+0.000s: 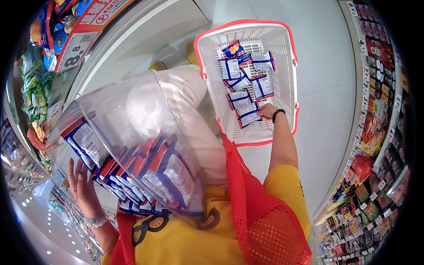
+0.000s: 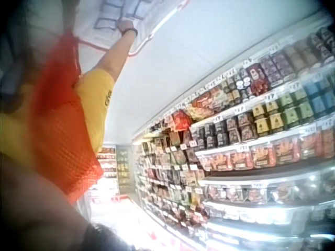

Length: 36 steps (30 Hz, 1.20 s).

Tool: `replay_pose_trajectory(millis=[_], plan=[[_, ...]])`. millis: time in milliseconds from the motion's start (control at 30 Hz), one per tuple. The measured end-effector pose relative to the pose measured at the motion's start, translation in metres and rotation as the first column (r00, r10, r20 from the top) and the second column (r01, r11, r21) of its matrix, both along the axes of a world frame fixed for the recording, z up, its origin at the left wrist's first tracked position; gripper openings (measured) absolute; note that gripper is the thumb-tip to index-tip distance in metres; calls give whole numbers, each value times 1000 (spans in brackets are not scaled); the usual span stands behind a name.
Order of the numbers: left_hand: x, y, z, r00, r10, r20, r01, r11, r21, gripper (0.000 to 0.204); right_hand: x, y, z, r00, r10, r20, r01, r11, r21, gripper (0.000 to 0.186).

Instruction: The person sits on the floor in a supermarket aisle and transfers small blue snack packages from a white basket into a clear plastic display bin. They wipe the bin with a red cloth, then repeatedly pick up packages, inspect them, and arrange them neatly inside the bin.

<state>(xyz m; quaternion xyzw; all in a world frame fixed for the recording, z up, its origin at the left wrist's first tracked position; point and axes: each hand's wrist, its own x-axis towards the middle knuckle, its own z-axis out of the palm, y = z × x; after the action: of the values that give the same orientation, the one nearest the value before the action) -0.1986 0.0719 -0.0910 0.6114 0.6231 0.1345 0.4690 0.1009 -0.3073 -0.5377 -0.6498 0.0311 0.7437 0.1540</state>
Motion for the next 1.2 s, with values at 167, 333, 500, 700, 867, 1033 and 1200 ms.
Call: replay_pose_trajectory(millis=[167,333,500,700,867,1033,1200], plan=[[-3,-2,-1,1000,10,29,-9,1000,-11,51,-3,16,-15,948,-147,281,67,959,274,17],[2,0,2,1000,7,-15,-7,1000,6,53,-47,36,-61,790,47,612,-83,996,30,28],[-1,-2,0,999,37,-38,-36,999,27,53,-55,44,-75,786,20,618,-50,998,30,35],[7,-2,2,999,28,-21,-28,1000,12,53,-57,53,-84,822,93,562,-78,996,-50,35],[9,-5,4,999,38,-24,-38,999,7,53,-65,79,-23,688,129,714,-29,988,-150,33],[2,-3,2,1000,-1,25,1,1000,16,52,-76,74,50,215,-269,939,-190,931,310,14],[-3,-8,0,998,-51,37,44,984,175,55,-46,76,157,-90,-519,850,-417,795,441,19]])
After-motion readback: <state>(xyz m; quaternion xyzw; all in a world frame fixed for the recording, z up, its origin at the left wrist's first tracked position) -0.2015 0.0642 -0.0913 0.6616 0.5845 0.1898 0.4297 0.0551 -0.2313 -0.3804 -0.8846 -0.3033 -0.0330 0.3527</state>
